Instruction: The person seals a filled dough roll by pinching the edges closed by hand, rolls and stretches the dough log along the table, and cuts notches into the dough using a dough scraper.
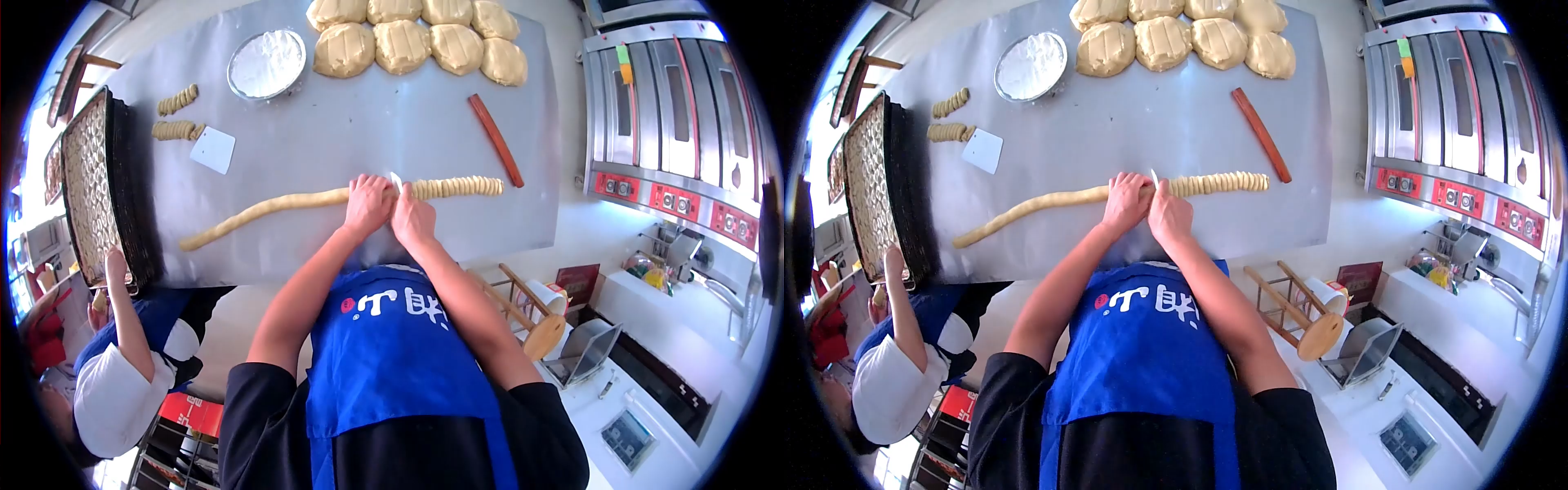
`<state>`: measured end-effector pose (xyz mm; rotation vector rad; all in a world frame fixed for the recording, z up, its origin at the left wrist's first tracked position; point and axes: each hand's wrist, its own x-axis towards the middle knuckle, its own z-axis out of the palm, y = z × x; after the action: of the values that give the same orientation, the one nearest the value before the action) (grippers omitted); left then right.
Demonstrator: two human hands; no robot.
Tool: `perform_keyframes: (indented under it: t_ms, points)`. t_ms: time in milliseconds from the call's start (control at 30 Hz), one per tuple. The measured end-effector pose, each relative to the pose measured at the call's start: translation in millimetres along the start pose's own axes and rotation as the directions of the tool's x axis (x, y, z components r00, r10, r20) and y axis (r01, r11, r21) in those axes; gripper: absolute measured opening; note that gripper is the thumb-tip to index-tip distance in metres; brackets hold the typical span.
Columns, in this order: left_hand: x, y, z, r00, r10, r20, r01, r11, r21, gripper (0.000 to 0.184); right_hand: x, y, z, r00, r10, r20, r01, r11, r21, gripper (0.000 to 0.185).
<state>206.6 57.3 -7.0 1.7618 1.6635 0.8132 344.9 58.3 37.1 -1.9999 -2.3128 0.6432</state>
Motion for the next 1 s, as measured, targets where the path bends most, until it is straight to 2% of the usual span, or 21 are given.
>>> perform_keyframes:
  t_ms: [33, 100, 167, 233, 367, 500, 567, 600, 700, 733, 800, 867, 1000]
  points:
    - [-2.6, -1.8, 0.2, 0.999, -0.007, -0.036, 0.005, 0.998, -0.063, 0.016, -2.6, 4.2, -1.9, 1.000, -0.001, -0.005, 0.001, 1.000, 0.001, 0.023]
    - [-2.7, -4.1, -3.6, 0.999, -0.013, -0.038, 0.010, 0.997, -0.072, 0.018, -6.0, 8.4, -11.4, 0.999, -0.001, -0.041, 0.005, 0.995, 0.101, 0.024]
    - [-5.7, -6.0, -9.1, 0.999, 0.038, 0.031, -0.039, 0.999, 0.029, 0.017, -11.0, 4.3, -20.0, 0.999, 0.007, -0.048, -0.002, 0.994, 0.109, 0.024]
    - [-6.8, -4.2, -9.8, 0.999, 0.027, 0.028, -0.028, 0.999, 0.032, 0.016, -14.7, -2.0, -27.3, 0.998, -0.046, 0.035, 0.042, 0.995, 0.086, 0.022]
    - [-5.9, -5.6, -6.5, 0.999, 0.028, 0.019, -0.029, 0.999, 0.033, 0.014, -0.8, -16.9, -15.7, 0.992, -0.001, 0.122, -0.001, 1.000, 0.018, 0.022]
    - [-4.5, -9.6, -10.9, 0.997, 0.040, 0.072, -0.041, 0.999, 0.011, 0.015, -1.3, -12.3, 0.8, 0.999, 0.025, 0.029, -0.026, 1.000, 0.006, 0.022]
    - [-6.0, -9.8, -15.2, 0.998, 0.060, -0.021, -0.061, 0.997, -0.038, 0.016, -4.1, -6.6, -1.9, 0.999, 0.044, 0.003, -0.045, 0.998, 0.053, 0.023]
    - [-4.4, -11.3, -19.8, 0.998, 0.060, -0.028, -0.061, 0.998, -0.032, 0.016, -7.1, -6.5, -5.6, 0.998, 0.020, -0.062, -0.014, 0.996, 0.092, 0.025]
    - [-8.3, -13.9, -27.5, 0.997, 0.067, 0.038, -0.068, 0.996, 0.051, 0.017, -18.9, -13.1, -13.7, 0.995, 0.005, -0.095, 0.005, 0.995, 0.104, 0.025]
    - [-7.5, -13.5, -26.3, 0.997, 0.068, 0.038, -0.071, 0.996, 0.062, 0.017, -19.5, -19.3, -19.2, 0.996, 0.007, -0.086, 0.002, 0.995, 0.104, 0.025]
    - [-7.3, -12.1, -23.8, 0.997, 0.070, 0.044, -0.073, 0.995, 0.072, 0.017, -12.0, -30.1, -25.6, 0.997, -0.020, 0.069, 0.018, 1.000, 0.024, 0.025]
    - [-7.6, -15.1, -23.4, 0.995, 0.038, 0.089, -0.046, 0.995, 0.085, 0.024, -1.2, -36.4, -10.6, 0.997, 0.021, 0.071, -0.021, 1.000, 0.007, 0.024]
    - [-9.3, -19.3, -24.8, 0.994, 0.042, 0.104, -0.050, 0.996, 0.078, 0.024, 1.0, -33.0, 9.4, 0.997, 0.070, 0.038, -0.070, 0.998, 0.003, 0.025]
